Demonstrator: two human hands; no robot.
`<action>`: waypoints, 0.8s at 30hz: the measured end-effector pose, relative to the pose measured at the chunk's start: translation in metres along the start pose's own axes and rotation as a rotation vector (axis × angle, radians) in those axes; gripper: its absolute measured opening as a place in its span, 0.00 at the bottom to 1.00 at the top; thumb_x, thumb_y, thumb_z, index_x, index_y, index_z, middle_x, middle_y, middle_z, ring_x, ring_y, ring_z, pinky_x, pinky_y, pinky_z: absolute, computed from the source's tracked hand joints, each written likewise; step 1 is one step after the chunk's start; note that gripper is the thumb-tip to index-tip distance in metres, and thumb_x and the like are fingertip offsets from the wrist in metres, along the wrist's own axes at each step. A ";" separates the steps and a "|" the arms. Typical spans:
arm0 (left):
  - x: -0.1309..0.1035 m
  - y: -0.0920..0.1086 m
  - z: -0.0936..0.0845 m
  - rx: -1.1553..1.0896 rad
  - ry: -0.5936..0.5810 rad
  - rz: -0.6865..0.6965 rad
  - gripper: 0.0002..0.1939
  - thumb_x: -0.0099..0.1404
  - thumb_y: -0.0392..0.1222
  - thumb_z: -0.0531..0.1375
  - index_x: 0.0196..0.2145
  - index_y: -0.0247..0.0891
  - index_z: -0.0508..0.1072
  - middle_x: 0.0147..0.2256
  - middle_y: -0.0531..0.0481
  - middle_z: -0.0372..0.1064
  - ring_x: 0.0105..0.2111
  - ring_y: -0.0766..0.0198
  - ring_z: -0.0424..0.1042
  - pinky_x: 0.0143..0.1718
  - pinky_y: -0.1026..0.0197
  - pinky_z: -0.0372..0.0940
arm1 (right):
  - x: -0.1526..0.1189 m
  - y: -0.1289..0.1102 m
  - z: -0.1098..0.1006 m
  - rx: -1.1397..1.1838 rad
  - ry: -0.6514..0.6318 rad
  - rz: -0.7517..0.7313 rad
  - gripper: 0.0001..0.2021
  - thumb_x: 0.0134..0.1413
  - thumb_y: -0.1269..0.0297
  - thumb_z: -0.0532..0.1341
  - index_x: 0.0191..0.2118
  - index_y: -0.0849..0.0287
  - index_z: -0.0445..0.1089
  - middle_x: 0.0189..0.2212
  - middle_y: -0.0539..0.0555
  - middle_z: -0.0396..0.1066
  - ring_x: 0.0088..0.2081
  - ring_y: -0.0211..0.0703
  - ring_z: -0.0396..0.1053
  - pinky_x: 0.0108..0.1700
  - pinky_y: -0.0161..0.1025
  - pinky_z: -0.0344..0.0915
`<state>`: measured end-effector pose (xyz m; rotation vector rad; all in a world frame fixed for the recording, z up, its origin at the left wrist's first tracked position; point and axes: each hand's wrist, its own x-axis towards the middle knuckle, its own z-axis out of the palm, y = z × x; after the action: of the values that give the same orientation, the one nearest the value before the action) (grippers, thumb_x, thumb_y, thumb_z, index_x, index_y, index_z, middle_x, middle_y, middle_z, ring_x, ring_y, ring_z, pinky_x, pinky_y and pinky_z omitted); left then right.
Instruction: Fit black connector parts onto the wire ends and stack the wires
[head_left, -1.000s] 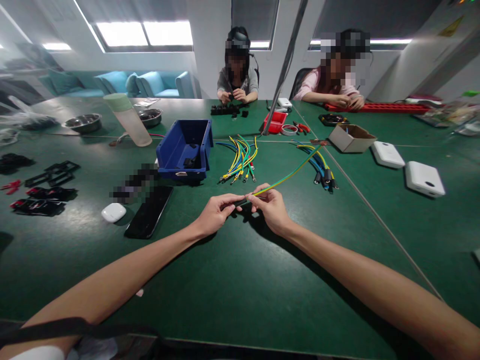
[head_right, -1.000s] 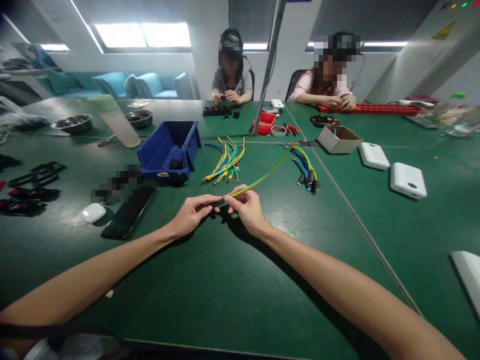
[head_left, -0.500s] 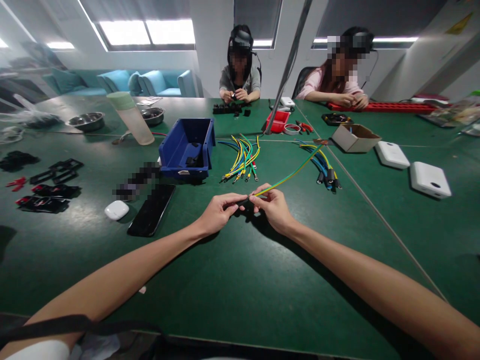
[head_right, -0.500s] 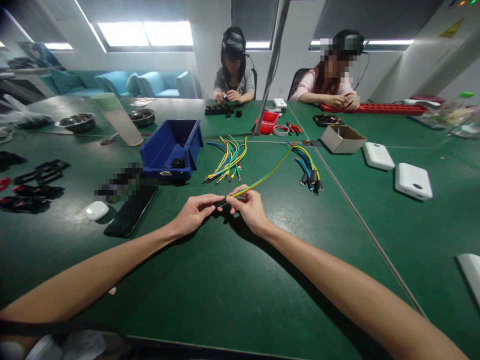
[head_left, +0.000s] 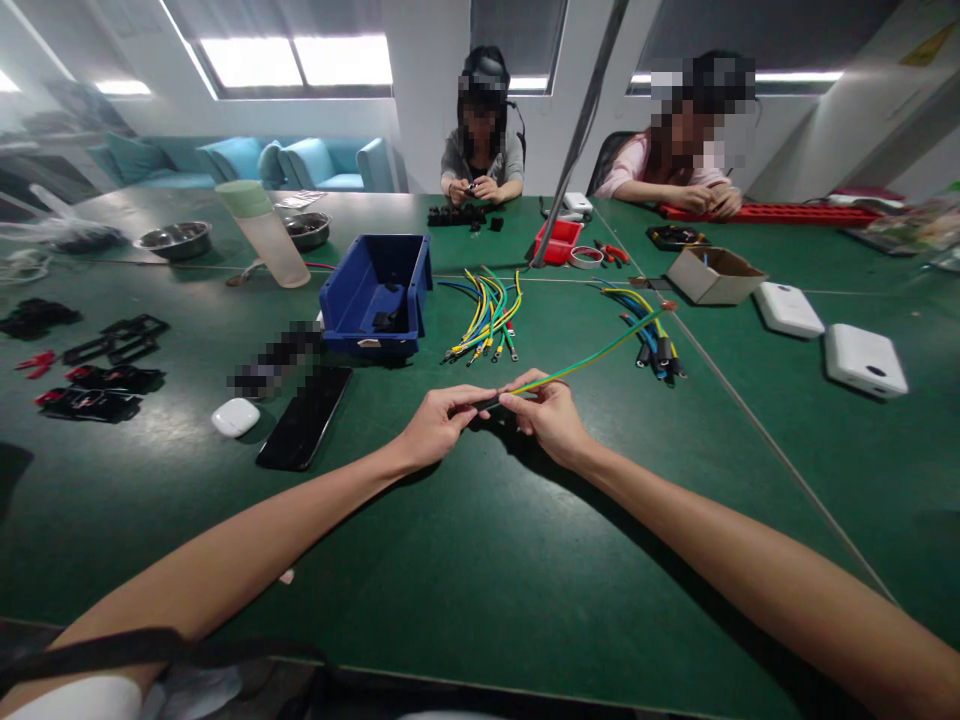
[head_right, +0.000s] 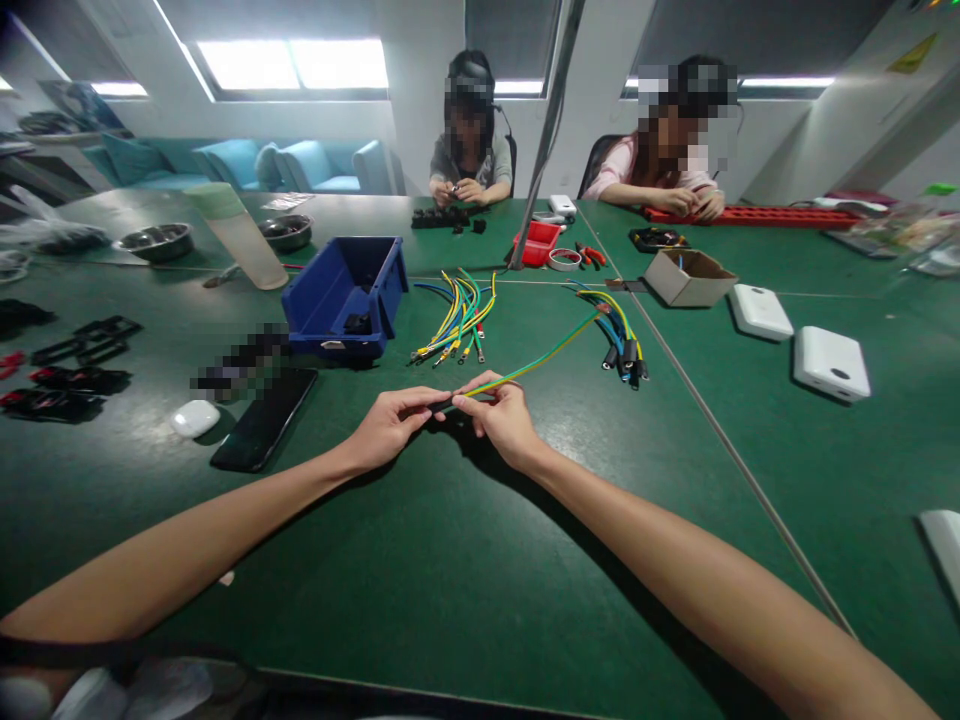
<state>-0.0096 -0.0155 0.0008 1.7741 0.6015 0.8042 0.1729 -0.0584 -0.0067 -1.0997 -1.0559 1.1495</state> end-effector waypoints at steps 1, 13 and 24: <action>0.000 0.000 0.000 0.000 0.003 0.002 0.17 0.62 0.32 0.54 0.47 0.36 0.75 0.44 0.42 0.72 0.35 0.65 0.72 0.41 0.59 0.67 | 0.000 0.000 0.000 0.001 0.004 0.001 0.14 0.41 0.58 0.71 0.30 0.59 0.68 0.16 0.44 0.63 0.13 0.30 0.55 0.13 0.29 0.49; 0.000 -0.003 0.000 0.002 0.115 -0.082 0.17 0.62 0.31 0.55 0.47 0.34 0.76 0.35 0.44 0.75 0.34 0.63 0.73 0.36 0.61 0.66 | 0.002 0.002 -0.002 0.010 0.001 -0.010 0.15 0.43 0.57 0.71 0.31 0.59 0.69 0.19 0.46 0.65 0.16 0.31 0.59 0.16 0.30 0.55; -0.001 -0.004 0.000 -0.014 0.107 -0.098 0.17 0.62 0.32 0.55 0.48 0.33 0.75 0.34 0.44 0.76 0.32 0.65 0.71 0.35 0.63 0.64 | 0.001 0.006 -0.002 0.058 0.060 -0.053 0.16 0.45 0.58 0.70 0.30 0.58 0.64 0.18 0.44 0.65 0.15 0.31 0.60 0.17 0.28 0.54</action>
<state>-0.0106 -0.0149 -0.0028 1.6828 0.7460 0.8368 0.1739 -0.0568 -0.0128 -1.0484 -0.9934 1.0923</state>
